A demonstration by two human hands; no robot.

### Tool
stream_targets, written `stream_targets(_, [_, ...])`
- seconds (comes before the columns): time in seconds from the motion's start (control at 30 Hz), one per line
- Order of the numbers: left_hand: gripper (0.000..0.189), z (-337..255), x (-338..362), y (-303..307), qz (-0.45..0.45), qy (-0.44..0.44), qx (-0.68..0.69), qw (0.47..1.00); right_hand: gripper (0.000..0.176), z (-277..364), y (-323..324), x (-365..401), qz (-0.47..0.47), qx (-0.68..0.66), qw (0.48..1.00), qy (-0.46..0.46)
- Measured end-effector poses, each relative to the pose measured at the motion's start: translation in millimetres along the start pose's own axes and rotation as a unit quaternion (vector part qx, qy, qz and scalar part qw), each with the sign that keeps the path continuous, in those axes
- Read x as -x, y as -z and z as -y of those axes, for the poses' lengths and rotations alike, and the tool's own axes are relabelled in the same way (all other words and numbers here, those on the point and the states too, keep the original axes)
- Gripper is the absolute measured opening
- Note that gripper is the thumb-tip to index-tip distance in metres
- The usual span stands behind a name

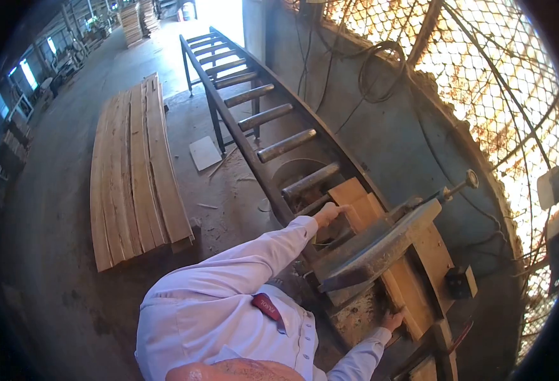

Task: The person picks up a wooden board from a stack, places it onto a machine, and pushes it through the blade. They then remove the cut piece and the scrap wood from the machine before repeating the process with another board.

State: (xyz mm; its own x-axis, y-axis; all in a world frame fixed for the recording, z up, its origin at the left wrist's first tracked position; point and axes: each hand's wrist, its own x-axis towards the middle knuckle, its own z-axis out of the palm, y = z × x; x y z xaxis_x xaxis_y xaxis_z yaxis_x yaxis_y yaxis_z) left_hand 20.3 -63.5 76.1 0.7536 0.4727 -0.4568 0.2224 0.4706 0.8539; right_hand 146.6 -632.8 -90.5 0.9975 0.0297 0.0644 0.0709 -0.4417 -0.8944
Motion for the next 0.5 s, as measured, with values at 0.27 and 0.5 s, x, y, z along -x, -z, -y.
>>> stream_targets(0.27, [0.044, 60, -49, -3, 0.069, -0.09, 0.197, 0.974, 0.077, 13, -5, 6, -0.018, 0.351, 0.926, 0.141])
stream_targets(0.5, [0.03, 59, -68, -2, 0.025, -0.075, 0.114, 0.99, 0.068, 72, -13, 31, -0.019, 0.335, 0.941, 0.05])
